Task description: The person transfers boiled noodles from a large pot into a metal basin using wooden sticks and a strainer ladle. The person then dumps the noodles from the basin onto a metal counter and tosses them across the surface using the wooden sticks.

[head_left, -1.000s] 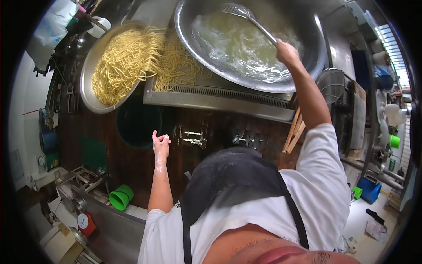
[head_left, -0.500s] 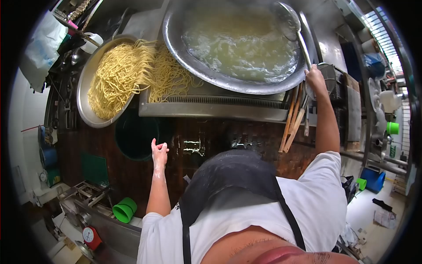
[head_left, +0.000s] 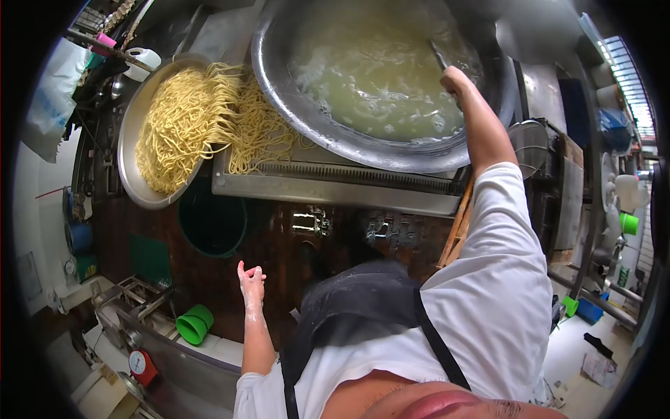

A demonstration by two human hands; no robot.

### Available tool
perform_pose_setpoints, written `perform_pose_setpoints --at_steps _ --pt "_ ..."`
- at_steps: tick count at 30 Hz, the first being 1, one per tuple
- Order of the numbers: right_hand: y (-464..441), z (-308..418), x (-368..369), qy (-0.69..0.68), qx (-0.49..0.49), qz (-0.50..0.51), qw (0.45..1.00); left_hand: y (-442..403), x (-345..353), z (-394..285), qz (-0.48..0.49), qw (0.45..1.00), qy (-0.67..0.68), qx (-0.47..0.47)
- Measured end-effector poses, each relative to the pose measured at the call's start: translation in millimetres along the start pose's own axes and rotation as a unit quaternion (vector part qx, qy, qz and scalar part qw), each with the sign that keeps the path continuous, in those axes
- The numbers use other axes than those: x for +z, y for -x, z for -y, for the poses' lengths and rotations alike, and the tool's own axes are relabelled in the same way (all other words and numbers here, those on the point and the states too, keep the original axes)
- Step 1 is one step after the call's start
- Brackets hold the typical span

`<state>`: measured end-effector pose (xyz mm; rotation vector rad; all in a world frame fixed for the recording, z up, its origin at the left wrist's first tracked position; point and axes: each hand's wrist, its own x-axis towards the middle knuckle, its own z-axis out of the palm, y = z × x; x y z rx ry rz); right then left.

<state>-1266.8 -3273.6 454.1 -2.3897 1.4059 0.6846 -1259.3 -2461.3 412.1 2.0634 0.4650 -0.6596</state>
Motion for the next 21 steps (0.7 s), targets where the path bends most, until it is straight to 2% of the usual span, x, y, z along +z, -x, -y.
perform_pose_setpoints --at_steps 2,4,6,8,10,11,12,14,16,17,21 --pt "10.6 15.8 10.8 -0.018 -0.039 0.004 0.999 3.5 -3.0 2.3 0.001 1.000 0.009 -0.011" --pt "25.4 24.6 34.8 0.003 -0.115 -0.046 0.992 -1.5 -6.9 8.9 0.009 1.000 0.010 0.000" --pt "56.9 31.3 57.3 -0.099 -0.131 -0.014 0.986 -6.1 -8.8 4.7 0.013 1.000 0.013 0.013" --pt "84.3 40.8 84.5 -0.123 -0.160 0.026 0.979 -14.4 -12.2 0.8 0.020 0.999 0.018 0.032" --pt "135.2 56.3 103.7 -0.189 -0.111 0.070 0.973 -22.4 -14.4 -4.7 0.028 0.998 0.022 0.047" --pt "160.9 58.7 107.6 -0.216 -0.144 0.089 0.962 -27.1 -14.8 -8.4 0.034 0.998 0.021 0.057" --pt "168.9 56.0 131.2 -0.331 -0.163 0.105 0.924 -30.0 -17.6 -9.9 0.039 0.997 0.018 0.064" --pt "232.0 68.9 125.7 -0.519 -0.174 0.234 0.804 -37.3 -22.1 -11.8 0.051 0.995 0.020 0.079" --pt "278.9 91.0 124.7 -0.474 -0.120 0.170 0.855 -43.9 -28.1 -14.4 0.061 0.993 0.022 0.094" --pt "291.9 97.0 128.3 -0.553 -0.120 0.212 0.797 -43.6 -32.1 -18.2 0.065 0.993 0.025 0.099" --pt "349.0 136.6 123.1 -0.556 -0.132 0.173 0.802 -51.6 -52.3 -17.5 0.069 0.990 0.037 0.119"
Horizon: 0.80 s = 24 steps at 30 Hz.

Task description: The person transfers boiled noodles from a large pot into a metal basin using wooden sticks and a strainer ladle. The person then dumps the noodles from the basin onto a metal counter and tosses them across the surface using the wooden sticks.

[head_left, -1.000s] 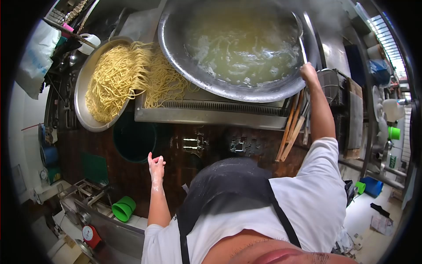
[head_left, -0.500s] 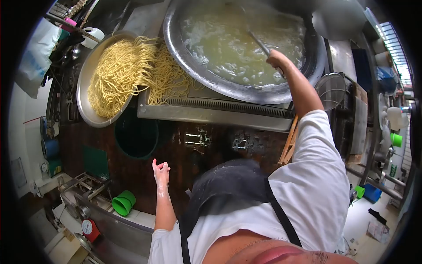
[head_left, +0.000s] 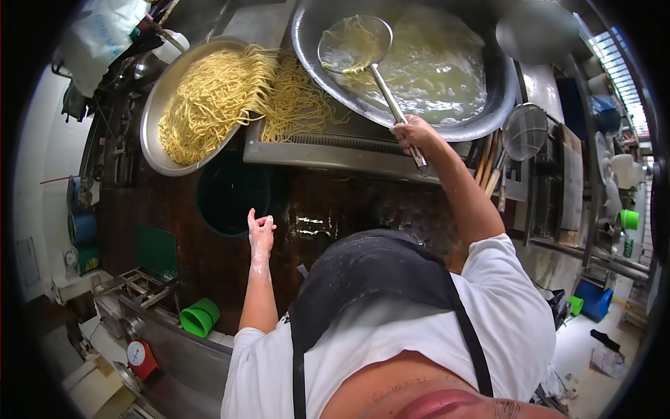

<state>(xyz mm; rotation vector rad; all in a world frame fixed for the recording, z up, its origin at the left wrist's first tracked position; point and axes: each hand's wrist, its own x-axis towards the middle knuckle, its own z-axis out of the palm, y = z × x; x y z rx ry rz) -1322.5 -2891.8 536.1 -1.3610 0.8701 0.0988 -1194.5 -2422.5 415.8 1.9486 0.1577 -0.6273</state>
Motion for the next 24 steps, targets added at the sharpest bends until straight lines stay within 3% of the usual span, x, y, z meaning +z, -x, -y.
perform_pose_setpoints --at_steps 3,5,7,8,9,11,14,17,21,22,24 --pt "2.9 7.1 33.2 -0.106 -0.038 0.066 0.991 5.1 -15.7 -0.5 -0.011 1.000 0.003 0.007" --pt "17.9 32.8 81.8 0.101 -0.069 0.005 0.992 6.8 -22.8 1.1 -0.015 0.999 0.028 0.004" --pt "26.3 43.5 127.3 0.190 -0.155 -0.029 0.969 5.9 -25.0 -1.0 -0.017 0.999 0.049 0.007" --pt "12.0 36.9 145.5 0.331 -0.242 -0.057 0.910 5.8 -24.1 -1.9 -0.017 0.998 0.057 0.009" --pt "20.9 55.5 165.9 0.352 -0.211 -0.056 0.910 6.9 -21.8 -1.6 -0.016 0.998 0.064 0.011" --pt "7.3 69.4 188.3 0.403 -0.229 -0.036 0.885 4.8 -13.3 -3.6 -0.006 0.998 0.062 0.018" --pt "-17.8 76.9 192.4 0.438 -0.275 -0.087 0.852 7.4 -7.2 -4.3 -0.007 0.998 0.055 0.021" --pt "-44.5 70.3 145.5 0.426 -0.289 -0.174 0.839 6.8 -2.2 4.5 -0.017 0.999 0.047 0.013" --pt "-41.9 59.1 11.7 0.384 -0.283 -0.283 0.832 15.8 6.0 2.5 -0.029 0.999 0.026 -0.010" --pt "-37.6 56.9 -22.8 0.351 -0.237 -0.299 0.855 16.9 9.0 1.8 -0.029 0.999 0.020 -0.019" --pt "-49.3 32.1 -100.6 0.404 -0.224 -0.394 0.794 14.6 17.4 3.5 -0.022 0.999 0.012 -0.028"
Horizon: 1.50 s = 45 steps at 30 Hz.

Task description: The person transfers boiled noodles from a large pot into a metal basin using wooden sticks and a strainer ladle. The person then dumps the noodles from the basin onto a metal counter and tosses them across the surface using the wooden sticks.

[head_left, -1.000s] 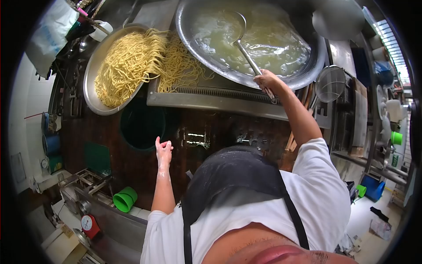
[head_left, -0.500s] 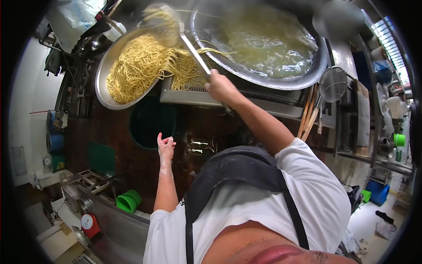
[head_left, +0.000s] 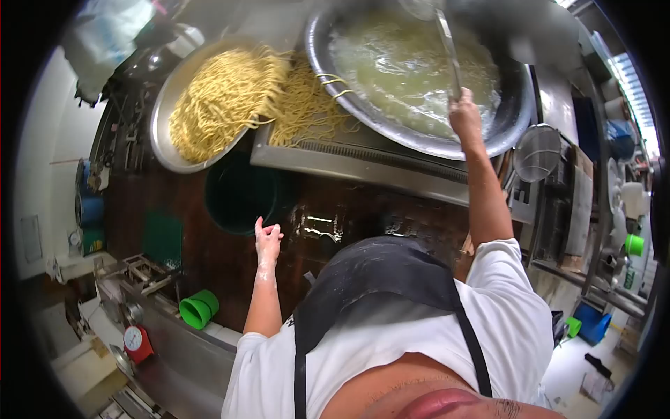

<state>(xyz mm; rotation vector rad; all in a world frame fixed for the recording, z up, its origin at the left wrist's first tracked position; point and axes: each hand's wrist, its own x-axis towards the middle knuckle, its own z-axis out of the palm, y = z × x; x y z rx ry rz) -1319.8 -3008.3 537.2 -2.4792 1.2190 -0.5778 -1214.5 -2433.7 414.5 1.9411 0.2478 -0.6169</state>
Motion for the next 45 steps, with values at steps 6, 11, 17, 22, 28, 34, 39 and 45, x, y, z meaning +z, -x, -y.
perform_pose_setpoints --at_steps 6,11,17,22,28,34,39,45 --pt "-87.8 -185.1 -31.5 0.150 0.173 0.029 0.973 -5.9 29.3 -21.5 -0.006 0.999 -0.037 -0.019" --pt "-120.8 -245.4 -44.4 0.228 0.183 0.141 0.946 -2.8 45.8 -29.4 0.001 0.998 -0.059 -0.017" --pt "-69.0 -282.1 -30.0 0.185 0.106 0.317 0.924 -1.7 48.4 -24.0 0.014 0.999 -0.040 -0.026" --pt "16.2 -239.4 -21.8 0.011 0.088 0.364 0.927 -7.6 52.3 -21.9 0.044 0.997 -0.057 -0.005" --pt "81.1 -183.1 46.6 -0.281 0.292 0.480 0.778 -20.5 40.7 -15.6 0.082 0.993 -0.070 0.038" --pt "139.8 -74.2 26.2 -0.460 0.287 0.442 0.715 -23.3 4.1 2.4 0.089 0.992 -0.063 0.058" --pt "158.0 -2.1 18.2 -0.400 0.237 0.402 0.789 -18.5 -28.0 23.6 0.079 0.994 -0.056 0.057" --pt "159.5 86.8 24.1 -0.501 0.162 0.380 0.761 -13.3 -45.4 26.2 0.059 0.997 -0.002 0.058"
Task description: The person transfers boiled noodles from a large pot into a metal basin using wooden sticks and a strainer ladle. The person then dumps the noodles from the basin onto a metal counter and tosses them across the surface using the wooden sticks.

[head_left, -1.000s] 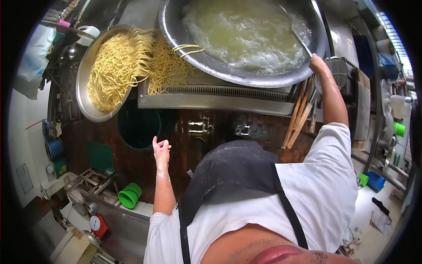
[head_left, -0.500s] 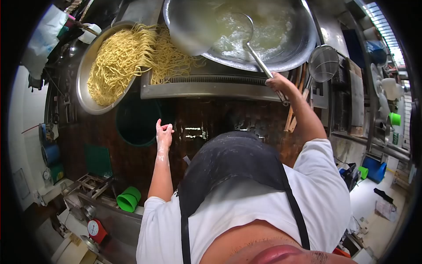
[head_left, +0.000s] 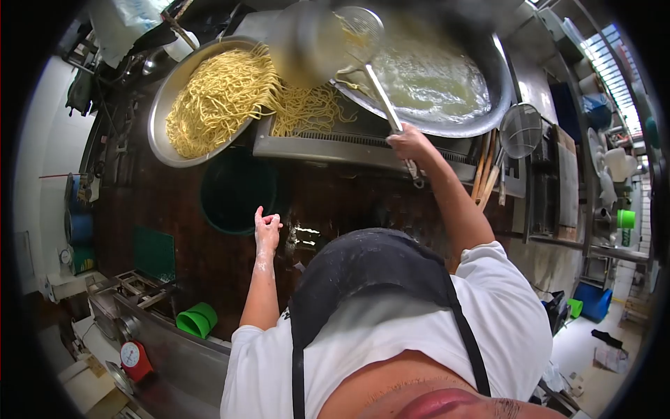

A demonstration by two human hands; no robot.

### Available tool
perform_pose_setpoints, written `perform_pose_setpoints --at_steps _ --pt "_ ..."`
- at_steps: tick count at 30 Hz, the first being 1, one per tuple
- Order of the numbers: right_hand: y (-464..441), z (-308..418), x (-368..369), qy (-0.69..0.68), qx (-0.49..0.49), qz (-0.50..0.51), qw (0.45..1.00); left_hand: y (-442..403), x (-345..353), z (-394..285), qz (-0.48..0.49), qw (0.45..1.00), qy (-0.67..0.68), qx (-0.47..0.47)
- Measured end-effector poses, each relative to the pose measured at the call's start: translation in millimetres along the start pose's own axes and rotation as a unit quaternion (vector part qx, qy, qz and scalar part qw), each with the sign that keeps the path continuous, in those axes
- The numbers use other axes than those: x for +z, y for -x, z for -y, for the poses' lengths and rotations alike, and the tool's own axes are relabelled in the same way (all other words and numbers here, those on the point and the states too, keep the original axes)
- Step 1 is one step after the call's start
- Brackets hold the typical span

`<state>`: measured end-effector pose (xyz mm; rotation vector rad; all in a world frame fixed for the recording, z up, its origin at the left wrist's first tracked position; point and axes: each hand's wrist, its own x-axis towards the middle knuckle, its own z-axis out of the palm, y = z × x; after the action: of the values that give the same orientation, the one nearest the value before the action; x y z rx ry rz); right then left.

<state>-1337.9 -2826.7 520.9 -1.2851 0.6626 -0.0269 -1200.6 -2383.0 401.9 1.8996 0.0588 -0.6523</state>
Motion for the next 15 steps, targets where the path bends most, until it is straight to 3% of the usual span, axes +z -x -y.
perform_pose_setpoints --at_steps 2,6,10,15 --pt "9.8 42.4 65.2 0.240 -0.022 -0.073 0.968 -0.2 2.3 -4.3 -0.001 1.000 0.019 0.003" --pt "-33.7 45.5 140.3 0.492 -0.171 -0.103 0.847 -5.8 18.2 -15.9 0.017 0.999 0.030 0.009" --pt "-61.4 69.6 148.0 0.513 -0.155 -0.082 0.840 -9.0 25.8 -26.4 0.019 0.999 0.037 0.019" --pt "-30.5 78.1 32.6 0.530 -0.108 -0.188 0.820 -8.0 20.1 -16.8 -0.017 0.998 0.054 -0.003"
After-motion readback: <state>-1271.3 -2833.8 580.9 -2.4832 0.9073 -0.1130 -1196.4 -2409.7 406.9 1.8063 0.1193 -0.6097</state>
